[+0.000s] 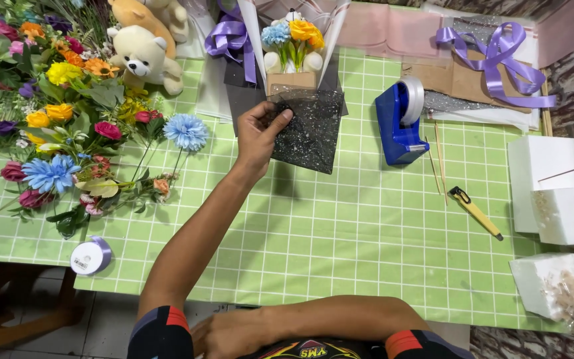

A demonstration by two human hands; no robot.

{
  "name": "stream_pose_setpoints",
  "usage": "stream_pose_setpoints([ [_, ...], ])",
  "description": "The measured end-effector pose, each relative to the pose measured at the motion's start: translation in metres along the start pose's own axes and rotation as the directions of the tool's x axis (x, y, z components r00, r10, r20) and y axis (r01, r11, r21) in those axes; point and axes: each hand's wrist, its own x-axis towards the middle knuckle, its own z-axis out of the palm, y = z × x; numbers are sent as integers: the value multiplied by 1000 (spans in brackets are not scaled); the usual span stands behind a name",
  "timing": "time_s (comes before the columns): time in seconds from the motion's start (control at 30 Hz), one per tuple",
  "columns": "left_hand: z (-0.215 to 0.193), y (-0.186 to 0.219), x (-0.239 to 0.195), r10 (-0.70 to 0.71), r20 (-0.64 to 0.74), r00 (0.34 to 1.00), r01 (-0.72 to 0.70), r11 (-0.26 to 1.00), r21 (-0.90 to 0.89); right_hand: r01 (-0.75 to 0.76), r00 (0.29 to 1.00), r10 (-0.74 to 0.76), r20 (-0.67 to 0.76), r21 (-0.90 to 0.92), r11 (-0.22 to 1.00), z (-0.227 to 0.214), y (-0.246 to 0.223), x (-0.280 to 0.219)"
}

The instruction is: Assembling a gift bouquet by wrapping a small bear and flower arrangement in mesh and placing it into a larger wrap.

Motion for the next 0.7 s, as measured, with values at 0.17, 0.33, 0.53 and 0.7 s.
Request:
stream_pose_setpoints([
  [0.17, -22, 1, 7, 5, -36, 999, -5, 1000, 18, -401, 902, 141, -407, -674, 620, -113, -4, -90],
  [0.33, -41, -6, 24, 13, -84, 996, -13, 1000, -3, -770, 608, 250, -754, -636, -44, -209, -64, -130],
  [0.53, -45, 13, 36, 10, -77, 997, -21, 990, -139, -830, 515, 214, -830, -421, 366, -237, -50, -175],
  [0.7, -50, -28, 43, -107, -57, 993, 89, 963, -254, -734, 114, 240, -964, 80, 674, -316, -28, -140],
])
